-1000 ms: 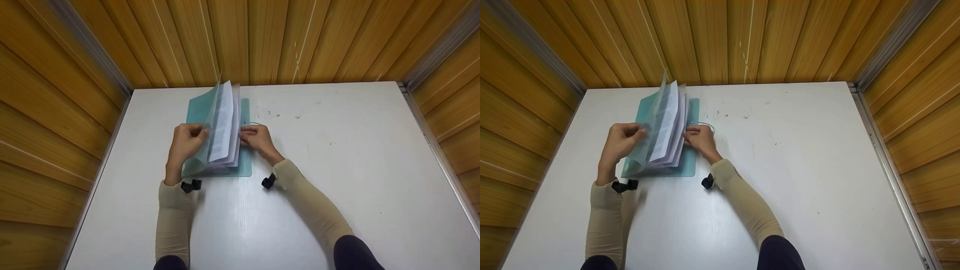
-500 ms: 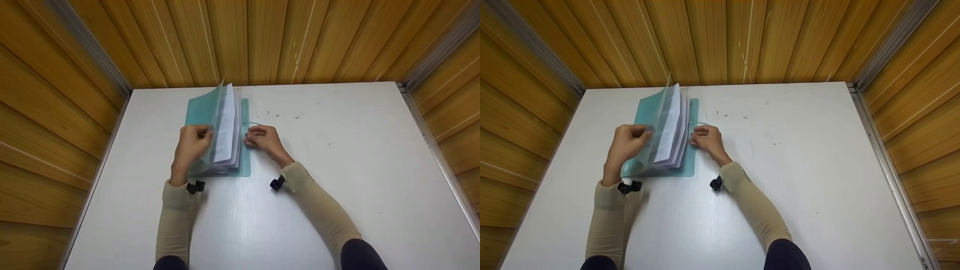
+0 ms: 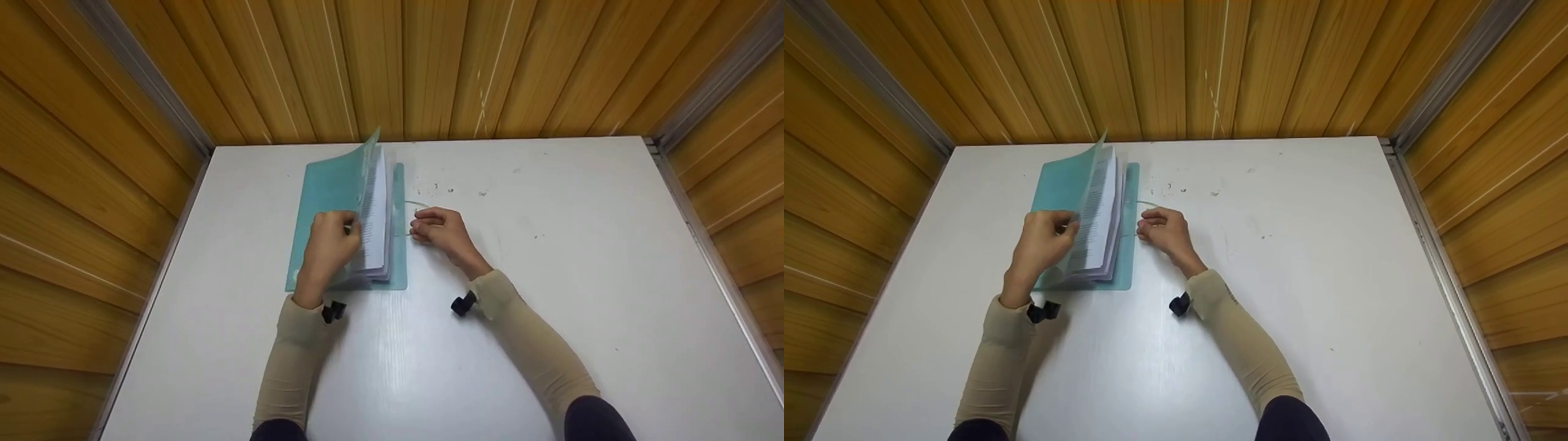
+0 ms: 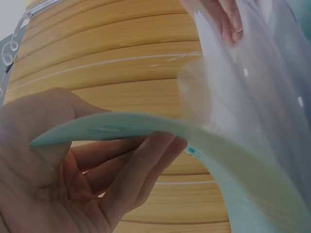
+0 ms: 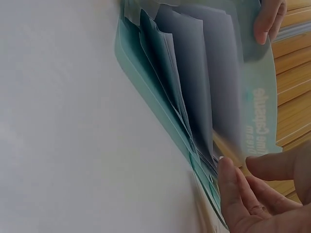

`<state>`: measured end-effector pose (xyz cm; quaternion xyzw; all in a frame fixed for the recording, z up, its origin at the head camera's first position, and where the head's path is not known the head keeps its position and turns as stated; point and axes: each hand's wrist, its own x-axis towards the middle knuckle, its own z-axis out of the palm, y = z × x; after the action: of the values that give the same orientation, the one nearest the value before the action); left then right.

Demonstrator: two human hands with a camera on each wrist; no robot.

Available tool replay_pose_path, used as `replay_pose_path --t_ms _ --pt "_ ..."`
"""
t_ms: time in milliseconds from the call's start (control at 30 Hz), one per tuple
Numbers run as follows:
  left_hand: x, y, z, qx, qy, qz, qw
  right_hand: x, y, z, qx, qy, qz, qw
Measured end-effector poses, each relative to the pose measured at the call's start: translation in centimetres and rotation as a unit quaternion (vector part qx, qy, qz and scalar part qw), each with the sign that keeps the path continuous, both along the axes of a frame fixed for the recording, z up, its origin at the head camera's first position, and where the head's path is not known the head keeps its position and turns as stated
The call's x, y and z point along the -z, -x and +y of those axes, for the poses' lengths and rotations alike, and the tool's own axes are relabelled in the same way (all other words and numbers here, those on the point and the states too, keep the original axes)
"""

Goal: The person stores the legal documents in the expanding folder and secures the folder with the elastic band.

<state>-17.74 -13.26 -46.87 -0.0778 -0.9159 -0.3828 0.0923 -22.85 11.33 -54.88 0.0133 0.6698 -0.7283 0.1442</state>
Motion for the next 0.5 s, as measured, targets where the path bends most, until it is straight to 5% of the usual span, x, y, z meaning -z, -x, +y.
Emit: replay_pose_path --t_ms 300,500 --pt "1.3 -0.3 2.9 -0.023 0.084 0.019 0.9960 -0.6 0.3 1.1 0.008 -0.020 0.016 1.000" --pt "3.0 -0.8 5.1 -0.036 0.181 0.026 0.9825 -0.6 0.3 1.6 0.010 -0.014 0.026 1.000"
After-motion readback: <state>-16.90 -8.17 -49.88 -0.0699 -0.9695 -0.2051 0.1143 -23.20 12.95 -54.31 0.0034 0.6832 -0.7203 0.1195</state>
